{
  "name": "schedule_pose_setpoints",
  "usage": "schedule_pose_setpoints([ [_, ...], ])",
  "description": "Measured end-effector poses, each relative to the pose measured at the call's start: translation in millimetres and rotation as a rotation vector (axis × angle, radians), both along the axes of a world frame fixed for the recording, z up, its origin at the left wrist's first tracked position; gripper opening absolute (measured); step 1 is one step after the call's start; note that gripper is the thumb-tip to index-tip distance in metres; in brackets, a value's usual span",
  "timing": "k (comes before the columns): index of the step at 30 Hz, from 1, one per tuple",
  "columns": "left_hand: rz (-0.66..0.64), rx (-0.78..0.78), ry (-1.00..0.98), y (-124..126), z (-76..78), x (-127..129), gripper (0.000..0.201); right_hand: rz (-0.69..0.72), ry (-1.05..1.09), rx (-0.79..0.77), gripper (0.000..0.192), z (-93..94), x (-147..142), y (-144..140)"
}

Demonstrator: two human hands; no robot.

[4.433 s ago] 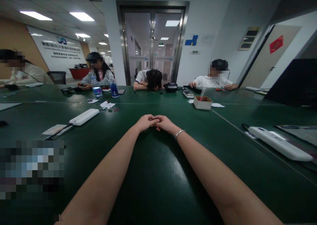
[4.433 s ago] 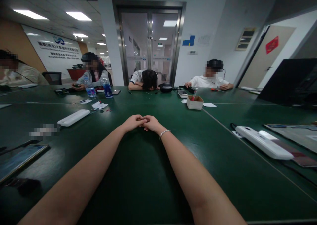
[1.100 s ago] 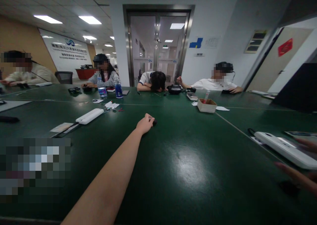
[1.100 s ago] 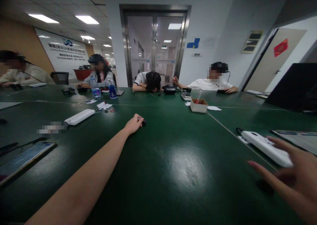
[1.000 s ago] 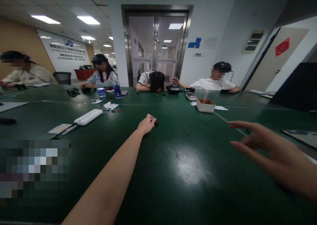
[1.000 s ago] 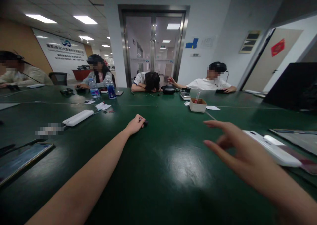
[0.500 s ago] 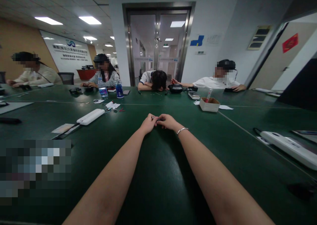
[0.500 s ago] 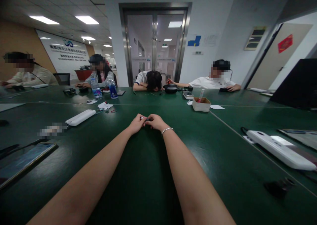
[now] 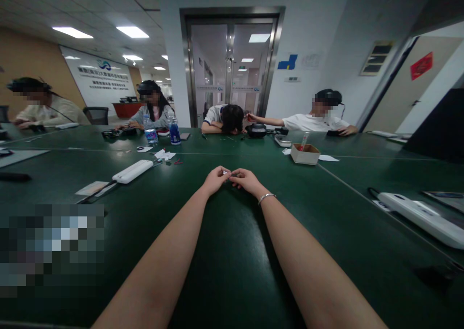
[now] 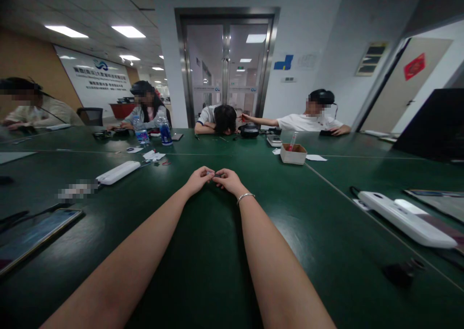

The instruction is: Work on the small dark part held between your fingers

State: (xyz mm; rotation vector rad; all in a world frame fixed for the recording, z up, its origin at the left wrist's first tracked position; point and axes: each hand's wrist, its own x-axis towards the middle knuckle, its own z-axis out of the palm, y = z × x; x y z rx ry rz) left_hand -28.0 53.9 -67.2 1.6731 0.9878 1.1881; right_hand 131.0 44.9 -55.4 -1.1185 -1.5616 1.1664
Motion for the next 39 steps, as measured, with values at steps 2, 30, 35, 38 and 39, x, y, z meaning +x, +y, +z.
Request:
schedule_pose_setpoints([
  [2,-0.014,-0.015,-0.001,-2,2.0,0,0.019,-0.001,0.028,-0.017,0.016,0.3,0,0],
  [30,0.063,-0.113,0.068,-6,8.1,-2,0.025,-0.025,0.312,-0.152,0.005,-0.4,10,2],
  [35,0.055,-0.125,0.05,-5,7.8,-2,0.021,-0.026,0.313,-0.149,0.007,-0.9,11,2],
  [38,0.036,-0.134,0.035,-6,9.1,-2,0.014,-0.033,0.314,-0.152,0.007,-0.9,10,2],
  [39,0.031,-0.138,0.033,-7,9.5,-2,0.013,-0.033,0.314,-0.152,0.008,-0.8,10,2],
])
